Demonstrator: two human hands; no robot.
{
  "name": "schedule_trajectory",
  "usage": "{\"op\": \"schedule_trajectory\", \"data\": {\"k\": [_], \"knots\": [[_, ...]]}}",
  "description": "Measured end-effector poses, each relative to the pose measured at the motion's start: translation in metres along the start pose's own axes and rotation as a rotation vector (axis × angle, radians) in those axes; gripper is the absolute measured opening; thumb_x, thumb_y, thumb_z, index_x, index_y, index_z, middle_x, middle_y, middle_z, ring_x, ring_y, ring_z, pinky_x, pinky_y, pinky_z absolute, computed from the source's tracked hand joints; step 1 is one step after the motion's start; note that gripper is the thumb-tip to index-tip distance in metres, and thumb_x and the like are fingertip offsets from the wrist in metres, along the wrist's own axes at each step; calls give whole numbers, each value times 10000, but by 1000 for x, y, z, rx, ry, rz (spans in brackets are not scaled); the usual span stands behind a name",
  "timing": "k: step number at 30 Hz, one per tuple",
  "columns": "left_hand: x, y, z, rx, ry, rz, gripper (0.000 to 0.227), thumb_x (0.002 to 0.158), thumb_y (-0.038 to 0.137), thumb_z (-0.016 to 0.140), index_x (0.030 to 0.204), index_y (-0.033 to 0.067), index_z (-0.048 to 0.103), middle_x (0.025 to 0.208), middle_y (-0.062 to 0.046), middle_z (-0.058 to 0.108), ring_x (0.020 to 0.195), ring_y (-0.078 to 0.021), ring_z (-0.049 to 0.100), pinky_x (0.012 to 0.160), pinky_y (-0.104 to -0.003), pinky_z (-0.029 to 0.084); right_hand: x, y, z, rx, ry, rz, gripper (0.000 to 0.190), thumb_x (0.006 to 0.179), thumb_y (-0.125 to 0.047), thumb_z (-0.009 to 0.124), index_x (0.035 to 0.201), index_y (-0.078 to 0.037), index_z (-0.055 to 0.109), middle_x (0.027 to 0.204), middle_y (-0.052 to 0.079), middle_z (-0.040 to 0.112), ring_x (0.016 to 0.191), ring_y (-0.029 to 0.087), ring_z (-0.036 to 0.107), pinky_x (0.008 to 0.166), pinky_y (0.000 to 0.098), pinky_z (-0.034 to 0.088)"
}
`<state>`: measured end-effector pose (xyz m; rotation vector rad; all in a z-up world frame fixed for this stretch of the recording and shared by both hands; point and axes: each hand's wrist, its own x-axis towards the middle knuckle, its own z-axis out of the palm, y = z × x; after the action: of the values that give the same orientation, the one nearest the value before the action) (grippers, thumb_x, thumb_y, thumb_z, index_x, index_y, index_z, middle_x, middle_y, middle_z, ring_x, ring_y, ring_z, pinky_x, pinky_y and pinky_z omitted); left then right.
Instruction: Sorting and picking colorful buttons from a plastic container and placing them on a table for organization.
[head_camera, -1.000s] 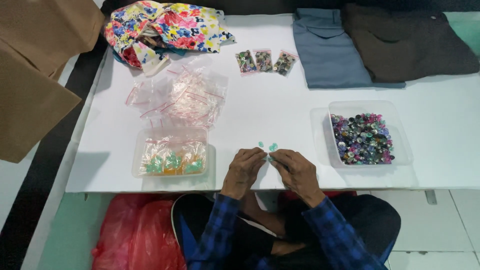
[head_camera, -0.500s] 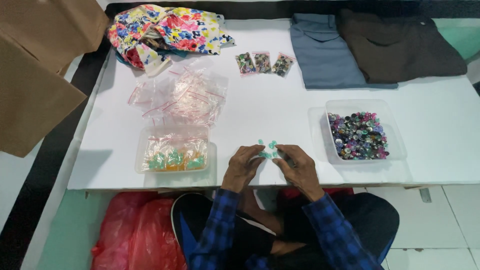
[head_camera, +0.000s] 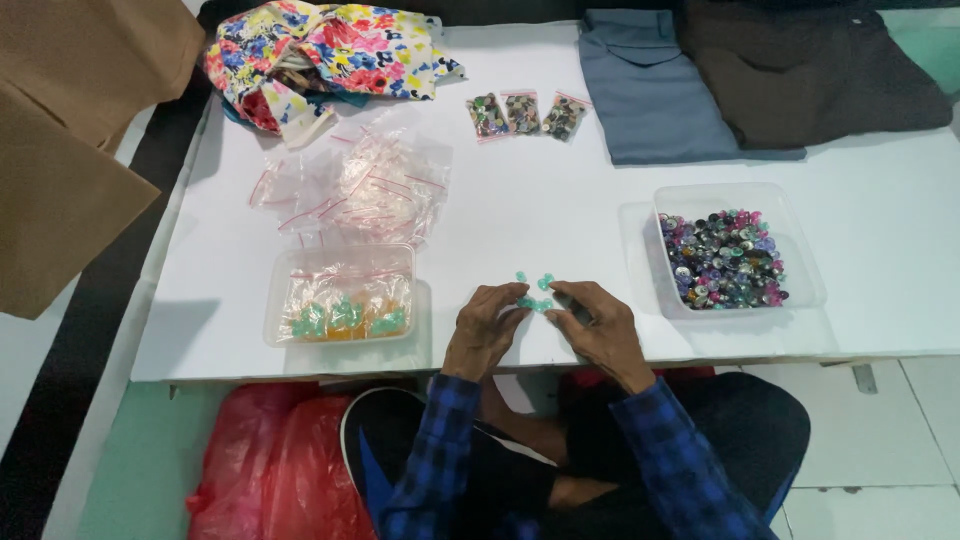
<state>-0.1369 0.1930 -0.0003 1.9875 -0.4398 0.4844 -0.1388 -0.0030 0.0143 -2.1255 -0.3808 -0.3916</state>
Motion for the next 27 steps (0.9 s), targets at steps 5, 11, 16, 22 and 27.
{"op": "schedule_trajectory", "data": {"k": [5,11,16,22,27], "knots": [[-4,-13,5,10,-17,5,289,858,78,788,1137,103,716,980,-67,758,897,-239,724,785,-335,620,2,10,2,46,11,69,220,933,-191,754,1152,-178,772,963,73,782,869,266,751,744,374,596],[-3,-10,2,-39,5,-11,411,814,139,839,1192,82,689,1075,-100,740,942,-266,714,818,-366,623,8,11,1,79,8,141,236,925,-189,757,1159,-171,774,982,100,784,914,296,757,764,398,603],[-3,-17,2,-49,44,-57,395,919,99,708,1304,87,618,1170,-112,698,958,-267,701,839,-373,616,16,7,-2,44,-44,181,251,919,-207,769,1169,-175,767,982,113,780,908,322,753,764,431,604],[7,-16,2,-10,5,-147,396,957,-90,501,1328,24,580,1129,-166,702,936,-319,712,844,-431,612,29,9,5,10,-91,203,281,885,-258,792,1154,-180,772,956,127,768,837,342,743,752,467,595],[8,-10,1,59,-72,-59,402,984,-50,497,1349,84,598,1136,-117,731,1030,-296,697,1024,-421,489,31,20,15,-70,-91,220,253,879,-262,793,1133,-260,793,951,40,761,840,275,740,708,386,583]]}}
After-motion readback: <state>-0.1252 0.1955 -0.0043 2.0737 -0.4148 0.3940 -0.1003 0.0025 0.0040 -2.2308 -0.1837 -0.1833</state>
